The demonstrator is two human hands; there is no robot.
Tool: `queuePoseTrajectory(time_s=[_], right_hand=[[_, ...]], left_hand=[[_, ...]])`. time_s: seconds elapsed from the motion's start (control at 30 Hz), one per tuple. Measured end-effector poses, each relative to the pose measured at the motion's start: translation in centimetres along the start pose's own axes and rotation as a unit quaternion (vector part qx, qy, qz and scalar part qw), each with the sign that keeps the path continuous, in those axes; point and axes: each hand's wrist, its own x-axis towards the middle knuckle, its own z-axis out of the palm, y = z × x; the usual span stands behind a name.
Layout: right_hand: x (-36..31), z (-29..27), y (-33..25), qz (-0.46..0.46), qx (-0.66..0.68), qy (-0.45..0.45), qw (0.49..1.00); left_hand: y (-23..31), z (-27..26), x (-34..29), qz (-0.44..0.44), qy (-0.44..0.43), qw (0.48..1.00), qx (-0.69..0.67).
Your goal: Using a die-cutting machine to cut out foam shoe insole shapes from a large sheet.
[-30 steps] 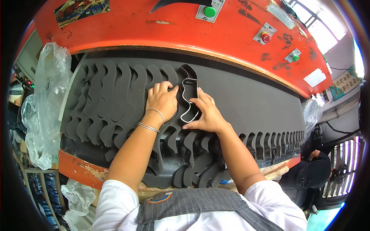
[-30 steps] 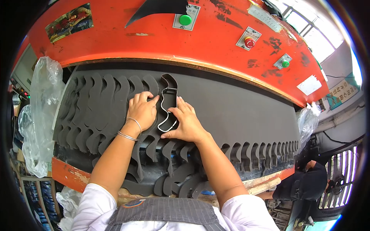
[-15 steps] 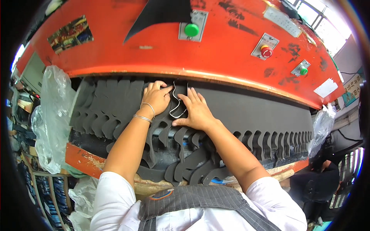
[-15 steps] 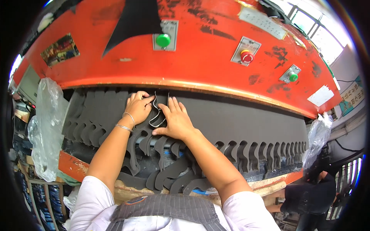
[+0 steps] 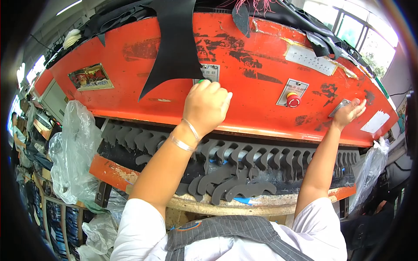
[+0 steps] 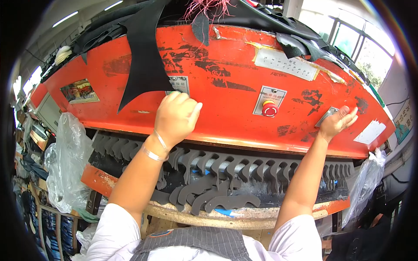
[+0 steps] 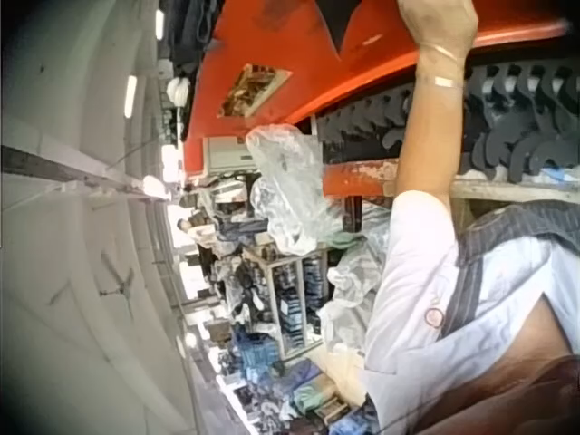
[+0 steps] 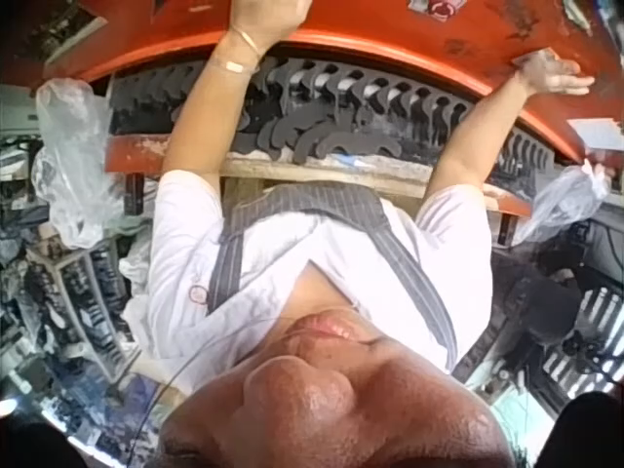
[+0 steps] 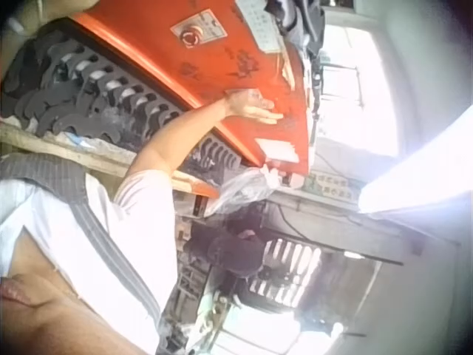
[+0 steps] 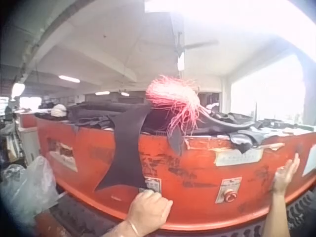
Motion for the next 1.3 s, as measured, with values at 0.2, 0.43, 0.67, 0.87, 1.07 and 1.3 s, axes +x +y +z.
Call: queuePoseTrajectory(time_s=[0.2, 0.43, 0.67, 0.87, 1.07, 1.3], right_hand=[[-7.0, -4.3, -2.0, -0.056, 0.043, -0.132, 0.989], [-20.2, -16.3, -8.9, -0.145, 0.318, -0.514, 0.783], [-20.7, -20.9, -16.9, -0.194, 0.357, -0.743, 0.532], [-21.0, -23.4, -16.9, -0.192, 0.259, -0.761, 0.563], [-22.1, -26.0, -16.1, -0.208, 0.016, -0.753, 0.624], [-26.1, -25.9, -16.9, -0.215, -0.078, -0.708, 0.668]], left_hand=[[1.9, -3.3, -4.2, -0.166, -0.151, 0.972, -0.066], [13.7, -7.3, -21.1, -0.336, -0.272, 0.892, -0.133], [18.3, -9.1, -22.2, -0.311, -0.252, 0.916, -0.007], [18.8, -9.9, -21.9, -0.273, -0.270, 0.923, 0.010], [16.5, -11.5, -23.3, -0.263, -0.307, 0.915, 0.008], [13.6, -10.5, -25.7, -0.244, -0.264, 0.933, 0.010]])
